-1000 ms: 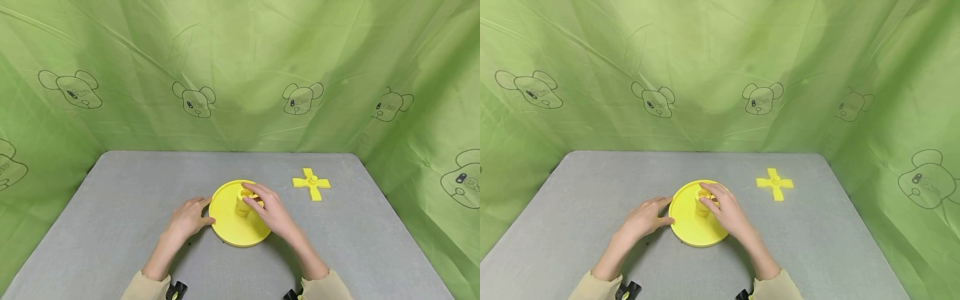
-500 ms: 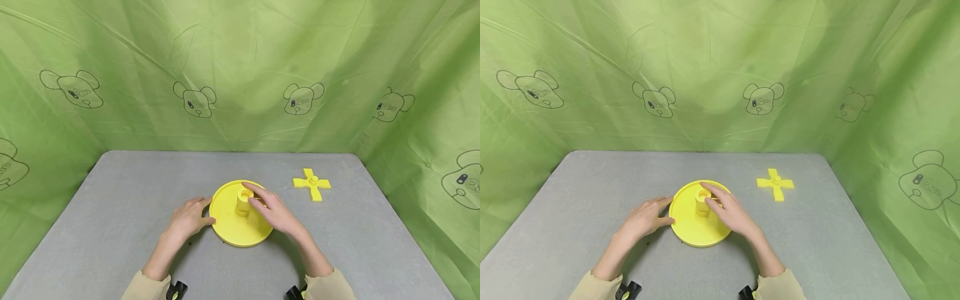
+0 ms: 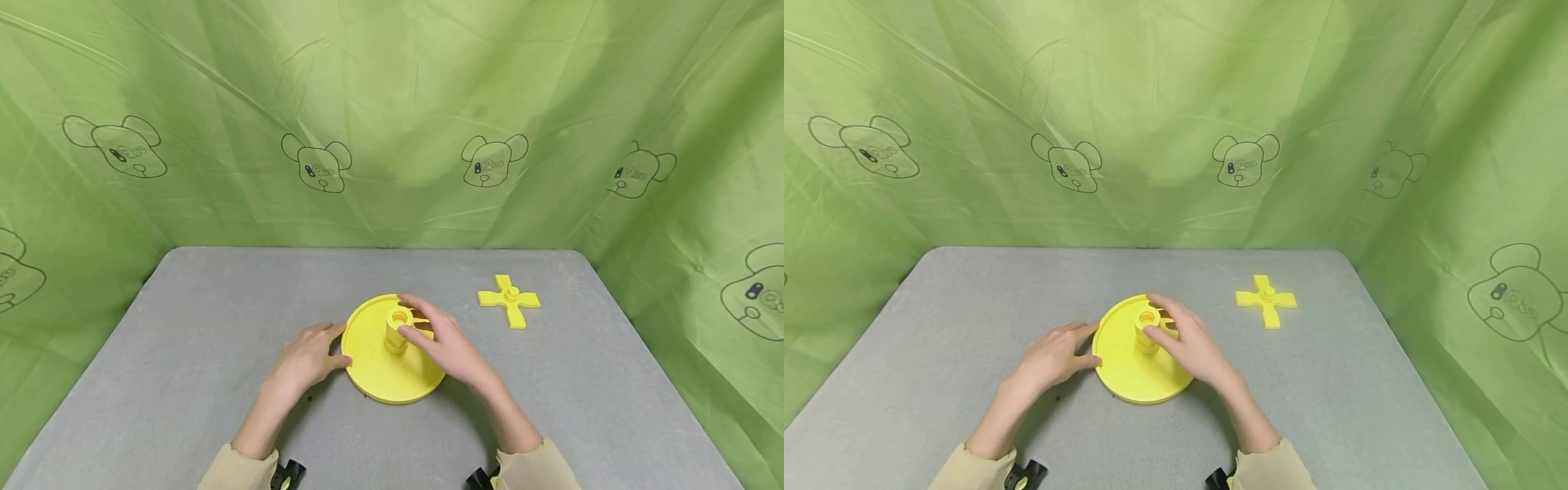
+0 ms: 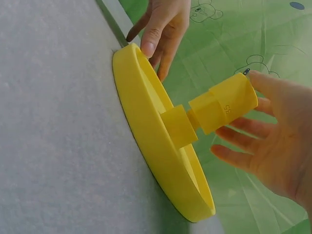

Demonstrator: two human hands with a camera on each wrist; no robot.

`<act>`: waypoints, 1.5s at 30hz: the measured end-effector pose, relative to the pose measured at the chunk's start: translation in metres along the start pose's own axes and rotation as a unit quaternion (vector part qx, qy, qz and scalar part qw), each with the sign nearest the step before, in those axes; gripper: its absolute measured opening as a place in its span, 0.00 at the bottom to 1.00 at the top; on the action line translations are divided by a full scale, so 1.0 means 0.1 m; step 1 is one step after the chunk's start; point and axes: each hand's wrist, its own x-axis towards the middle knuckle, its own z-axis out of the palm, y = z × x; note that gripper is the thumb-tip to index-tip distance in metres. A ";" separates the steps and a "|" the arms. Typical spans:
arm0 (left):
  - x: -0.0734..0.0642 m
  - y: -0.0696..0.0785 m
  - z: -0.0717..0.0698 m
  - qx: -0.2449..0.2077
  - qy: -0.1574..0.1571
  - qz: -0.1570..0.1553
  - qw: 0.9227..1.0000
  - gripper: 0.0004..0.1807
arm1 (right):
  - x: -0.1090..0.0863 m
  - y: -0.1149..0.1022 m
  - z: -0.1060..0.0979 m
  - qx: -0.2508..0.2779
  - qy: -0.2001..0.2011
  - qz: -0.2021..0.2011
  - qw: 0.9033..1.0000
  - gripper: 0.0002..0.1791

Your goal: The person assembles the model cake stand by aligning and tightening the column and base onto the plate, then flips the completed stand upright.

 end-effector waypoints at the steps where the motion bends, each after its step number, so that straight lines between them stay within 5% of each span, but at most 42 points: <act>1: 0.00 0.00 0.00 0.001 0.000 0.001 1.000 0.39 | 0.00 0.00 -0.01 0.002 -0.007 -0.004 1.000 0.30; 7: 0.00 0.00 0.01 0.004 0.000 0.001 1.000 0.39 | -0.01 -0.01 -0.02 -0.002 -0.032 0.005 0.999 0.28; 17: 0.02 -0.01 0.01 0.004 0.000 -0.002 1.000 0.39 | 0.01 -0.01 0.05 -0.037 0.030 0.017 0.999 0.28; 28: 0.02 -0.01 0.01 0.009 0.001 0.003 1.000 0.40 | 0.00 0.00 -0.03 0.019 -0.032 -0.006 0.999 0.29; 40: 0.01 0.00 0.01 0.008 -0.005 -0.003 1.000 0.40 | 0.00 0.02 0.03 -0.038 0.005 0.023 0.999 0.30; 45: 0.00 0.00 0.00 0.008 -0.005 -0.002 1.000 0.40 | 0.00 0.02 0.00 -0.007 -0.017 0.010 1.000 0.31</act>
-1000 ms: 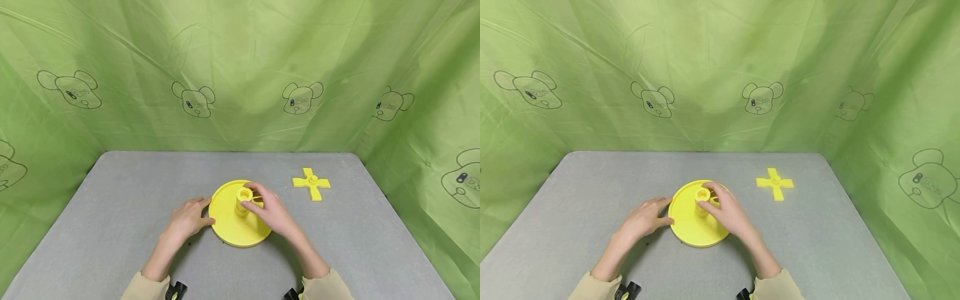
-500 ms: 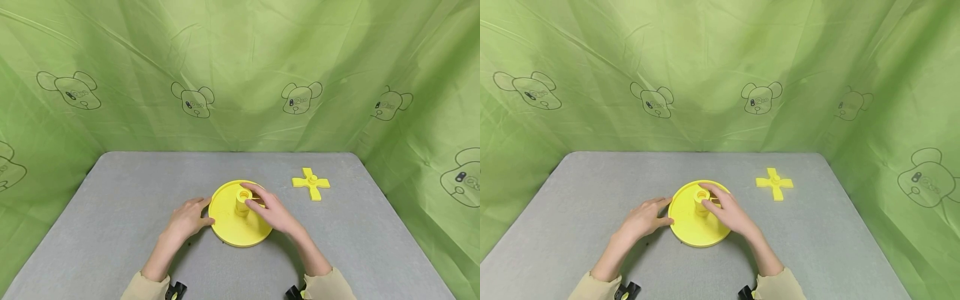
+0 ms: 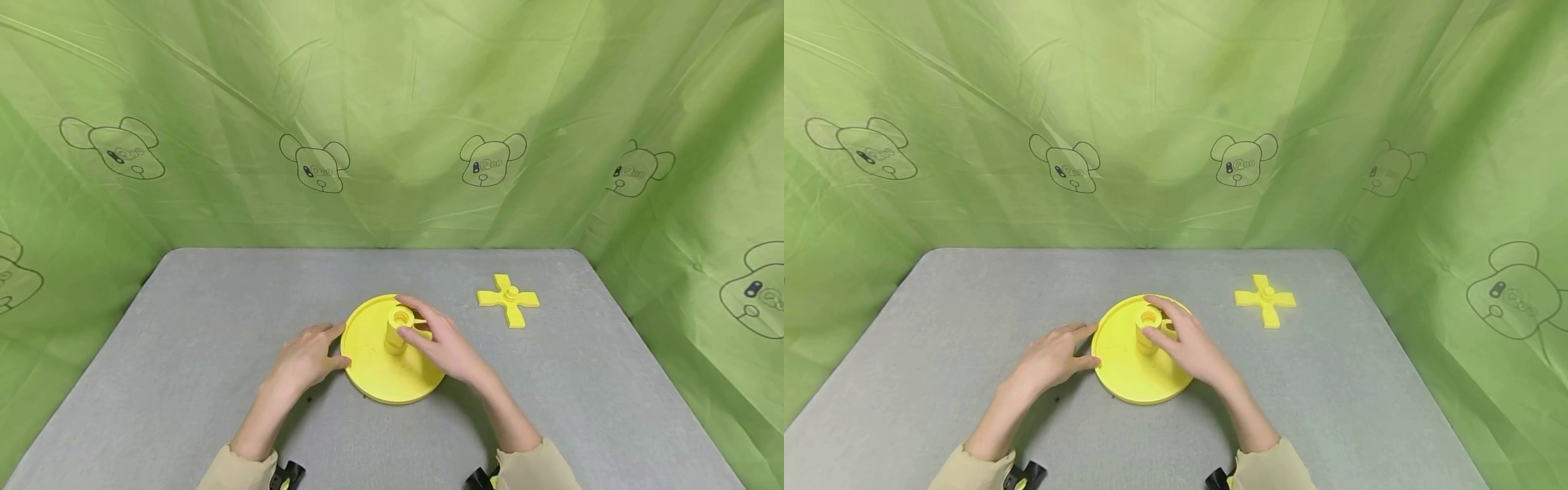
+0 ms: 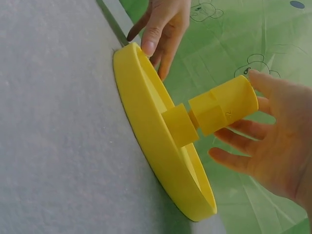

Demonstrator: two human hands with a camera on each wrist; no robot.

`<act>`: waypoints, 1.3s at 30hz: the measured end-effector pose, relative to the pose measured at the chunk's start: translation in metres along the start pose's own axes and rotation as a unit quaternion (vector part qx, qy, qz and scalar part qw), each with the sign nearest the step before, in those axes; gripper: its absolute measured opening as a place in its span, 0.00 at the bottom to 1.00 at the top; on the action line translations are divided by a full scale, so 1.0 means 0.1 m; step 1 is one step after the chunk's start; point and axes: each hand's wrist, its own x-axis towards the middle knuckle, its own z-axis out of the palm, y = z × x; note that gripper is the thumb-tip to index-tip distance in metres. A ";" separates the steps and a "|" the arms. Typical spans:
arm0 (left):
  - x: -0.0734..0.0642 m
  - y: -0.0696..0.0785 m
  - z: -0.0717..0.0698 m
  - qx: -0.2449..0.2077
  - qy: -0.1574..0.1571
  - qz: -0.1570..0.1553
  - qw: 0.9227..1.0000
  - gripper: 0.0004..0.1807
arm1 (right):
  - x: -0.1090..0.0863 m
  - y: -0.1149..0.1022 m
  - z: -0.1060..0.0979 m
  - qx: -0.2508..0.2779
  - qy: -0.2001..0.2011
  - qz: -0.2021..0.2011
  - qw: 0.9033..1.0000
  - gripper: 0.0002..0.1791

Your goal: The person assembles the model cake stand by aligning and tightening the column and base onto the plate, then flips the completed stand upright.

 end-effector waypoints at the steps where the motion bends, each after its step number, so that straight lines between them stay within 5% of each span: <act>1: 0.00 0.00 0.00 0.000 0.000 0.000 1.000 0.40 | 0.00 0.00 -0.01 0.007 -0.007 -0.001 1.000 0.30; 7: 0.01 0.00 0.00 0.000 0.000 -0.001 1.000 0.40 | 0.00 0.01 -0.02 0.015 -0.035 0.010 0.999 0.28; 22: 0.01 0.00 0.01 0.005 0.002 0.003 1.000 0.40 | 0.00 0.02 0.02 -0.034 0.012 0.009 0.999 0.29; 32: 0.02 -0.01 0.01 0.009 0.002 0.003 1.000 0.40 | -0.01 0.03 -0.02 0.000 -0.038 0.030 0.999 0.27; 39: 0.02 -0.01 0.01 0.007 0.001 0.005 1.000 0.40 | 0.00 0.03 0.03 -0.036 -0.012 0.027 0.999 0.31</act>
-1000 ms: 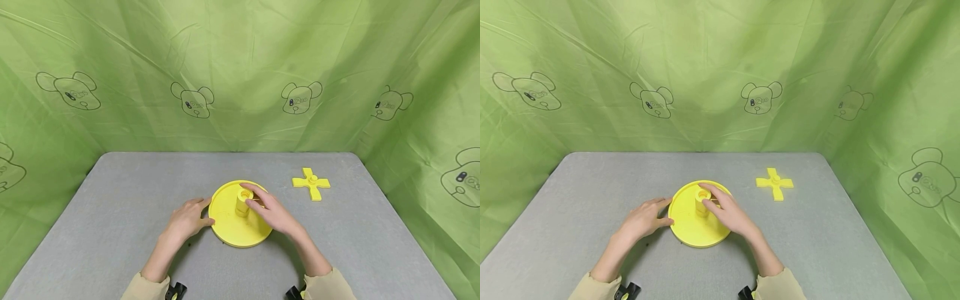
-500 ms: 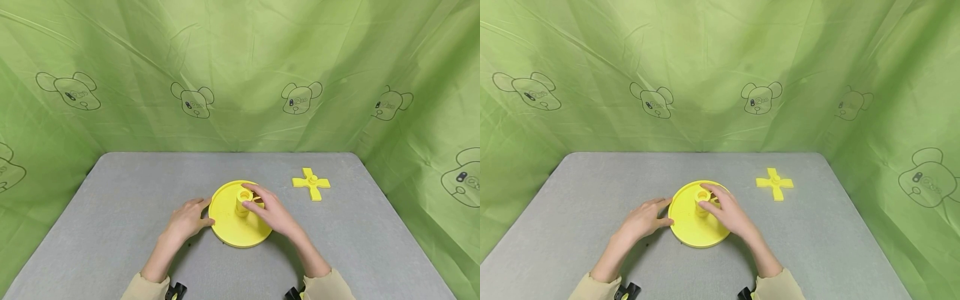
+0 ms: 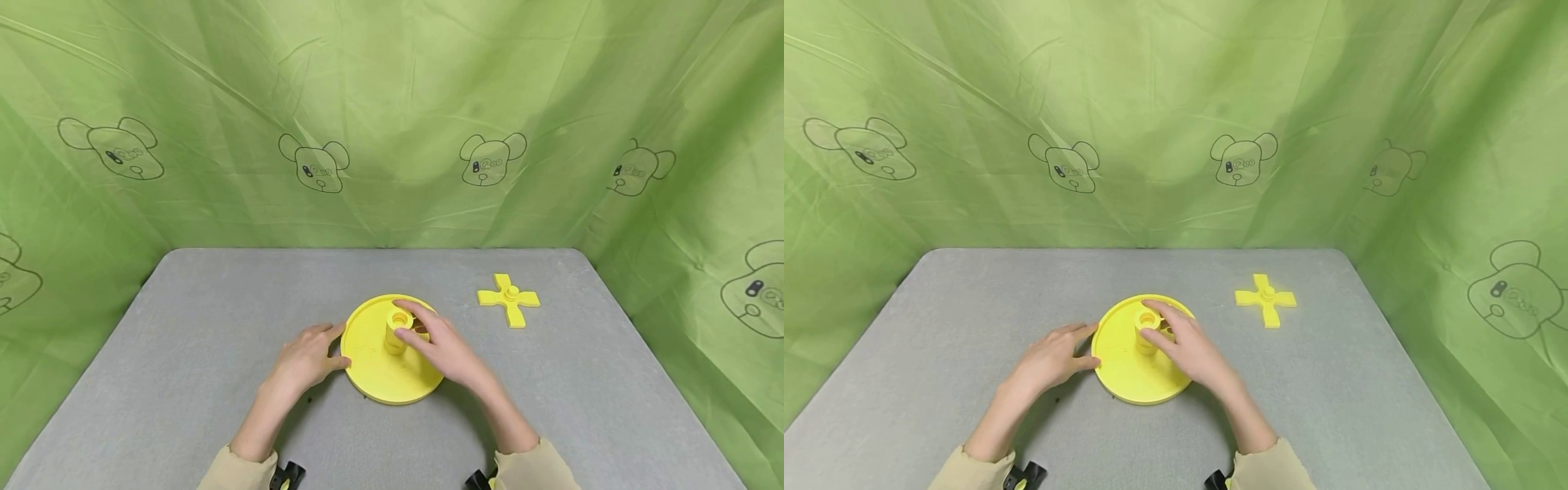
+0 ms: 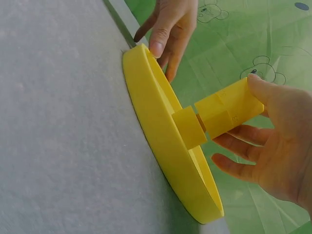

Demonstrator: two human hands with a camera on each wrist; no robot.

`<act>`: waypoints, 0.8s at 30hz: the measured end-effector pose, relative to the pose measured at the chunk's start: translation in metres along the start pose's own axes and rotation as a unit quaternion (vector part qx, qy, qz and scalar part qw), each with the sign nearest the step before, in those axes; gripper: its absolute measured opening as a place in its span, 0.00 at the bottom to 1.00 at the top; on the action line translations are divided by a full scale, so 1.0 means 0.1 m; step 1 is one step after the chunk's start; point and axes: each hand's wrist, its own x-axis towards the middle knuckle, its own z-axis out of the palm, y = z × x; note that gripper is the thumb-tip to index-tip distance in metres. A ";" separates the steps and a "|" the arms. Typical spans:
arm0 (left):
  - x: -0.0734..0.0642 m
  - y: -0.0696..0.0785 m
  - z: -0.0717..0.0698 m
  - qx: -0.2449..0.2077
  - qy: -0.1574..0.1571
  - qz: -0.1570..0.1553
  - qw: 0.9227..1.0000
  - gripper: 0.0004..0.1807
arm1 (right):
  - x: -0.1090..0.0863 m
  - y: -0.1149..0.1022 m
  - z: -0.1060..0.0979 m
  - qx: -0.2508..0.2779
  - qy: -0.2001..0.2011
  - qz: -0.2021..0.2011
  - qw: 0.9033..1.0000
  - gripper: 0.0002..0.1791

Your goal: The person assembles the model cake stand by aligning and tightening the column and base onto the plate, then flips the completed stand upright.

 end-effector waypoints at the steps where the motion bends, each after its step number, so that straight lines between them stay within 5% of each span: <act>1: 0.00 0.00 0.00 -0.001 0.000 0.000 1.000 0.40 | 0.00 0.00 0.00 -0.008 0.005 -0.002 1.000 0.31; 17: -0.01 0.02 -0.01 -0.001 0.000 0.001 1.000 0.39 | -0.02 0.01 -0.05 0.026 -0.025 0.007 0.999 0.26; 24: -0.02 0.01 0.00 -0.007 0.002 -0.002 1.000 0.40 | 0.00 0.04 0.00 0.011 0.008 -0.006 1.000 0.27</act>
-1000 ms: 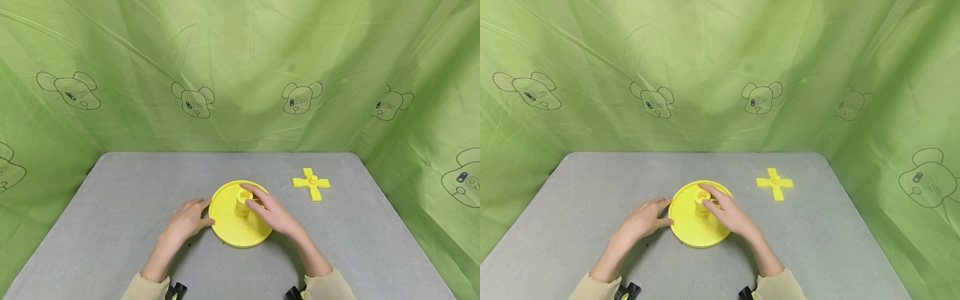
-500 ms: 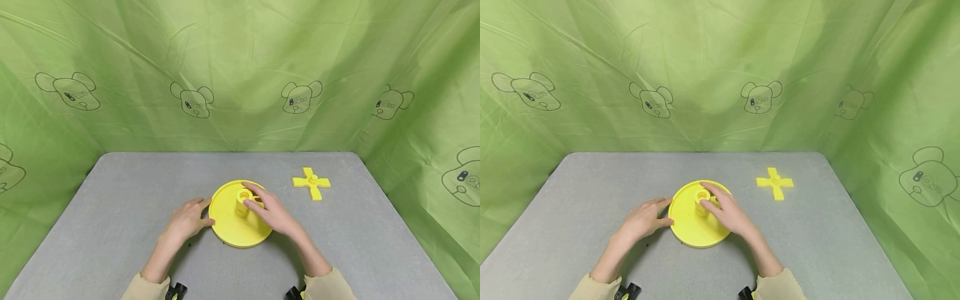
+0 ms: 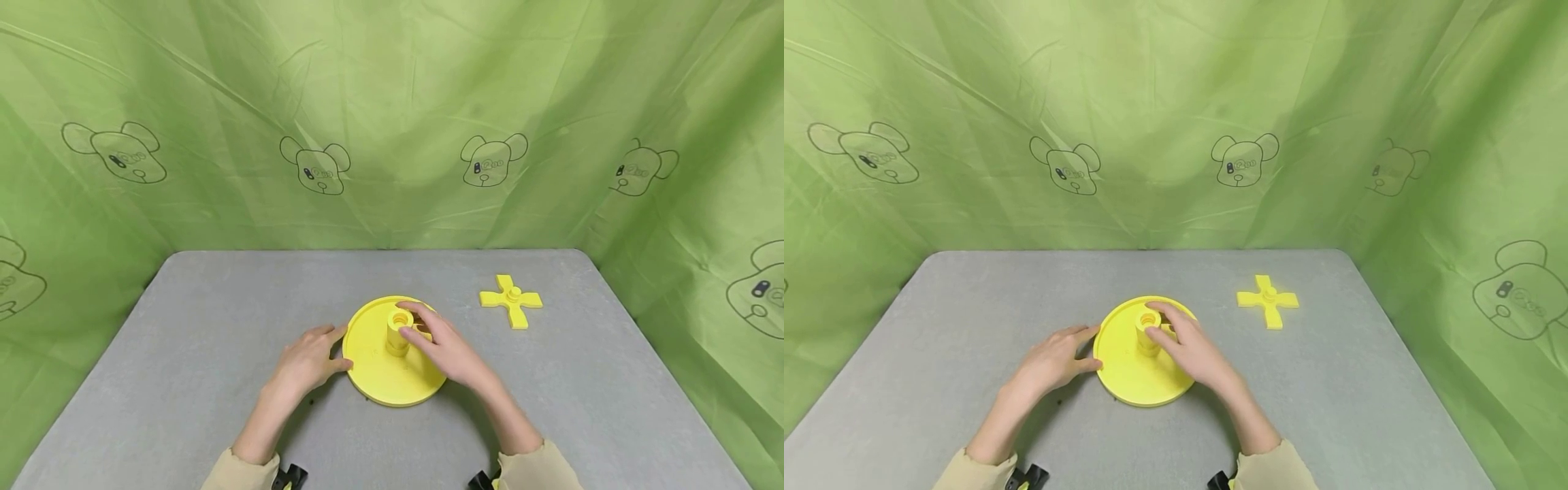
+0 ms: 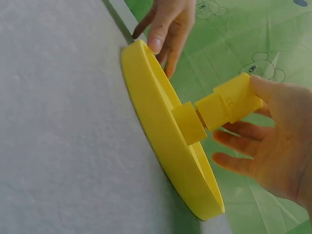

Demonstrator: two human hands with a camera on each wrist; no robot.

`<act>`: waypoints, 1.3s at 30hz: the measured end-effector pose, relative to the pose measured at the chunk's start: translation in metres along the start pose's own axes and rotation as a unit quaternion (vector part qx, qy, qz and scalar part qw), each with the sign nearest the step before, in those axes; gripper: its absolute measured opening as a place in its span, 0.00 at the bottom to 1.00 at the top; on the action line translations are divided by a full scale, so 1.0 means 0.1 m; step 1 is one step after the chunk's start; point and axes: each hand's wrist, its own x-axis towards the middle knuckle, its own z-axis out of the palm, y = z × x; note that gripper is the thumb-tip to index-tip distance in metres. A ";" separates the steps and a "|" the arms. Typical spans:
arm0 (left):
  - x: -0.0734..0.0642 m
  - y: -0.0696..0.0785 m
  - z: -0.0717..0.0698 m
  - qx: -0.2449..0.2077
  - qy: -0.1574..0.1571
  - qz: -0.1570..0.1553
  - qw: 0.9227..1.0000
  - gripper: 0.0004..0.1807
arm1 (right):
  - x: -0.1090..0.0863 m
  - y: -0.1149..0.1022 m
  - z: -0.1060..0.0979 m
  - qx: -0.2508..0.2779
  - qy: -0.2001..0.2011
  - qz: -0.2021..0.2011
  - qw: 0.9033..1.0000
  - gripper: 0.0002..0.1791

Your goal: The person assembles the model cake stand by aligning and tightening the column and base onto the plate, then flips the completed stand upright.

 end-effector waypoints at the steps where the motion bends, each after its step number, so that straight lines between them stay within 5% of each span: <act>1: 0.00 0.00 0.00 0.000 0.000 0.000 1.000 0.40 | 0.00 0.00 0.01 -0.007 0.006 0.002 1.000 0.27; 15: 0.00 0.00 0.01 0.002 0.005 0.006 1.000 0.40 | -0.02 -0.01 -0.02 0.012 -0.022 -0.003 1.000 0.29; 29: 0.00 -0.01 0.01 0.001 0.008 0.011 1.000 0.39 | -0.01 -0.02 0.01 -0.023 0.004 0.005 1.000 0.32; 39: 0.01 -0.01 0.01 0.002 0.010 0.011 1.000 0.39 | -0.01 -0.03 -0.02 -0.002 -0.027 0.012 1.000 0.28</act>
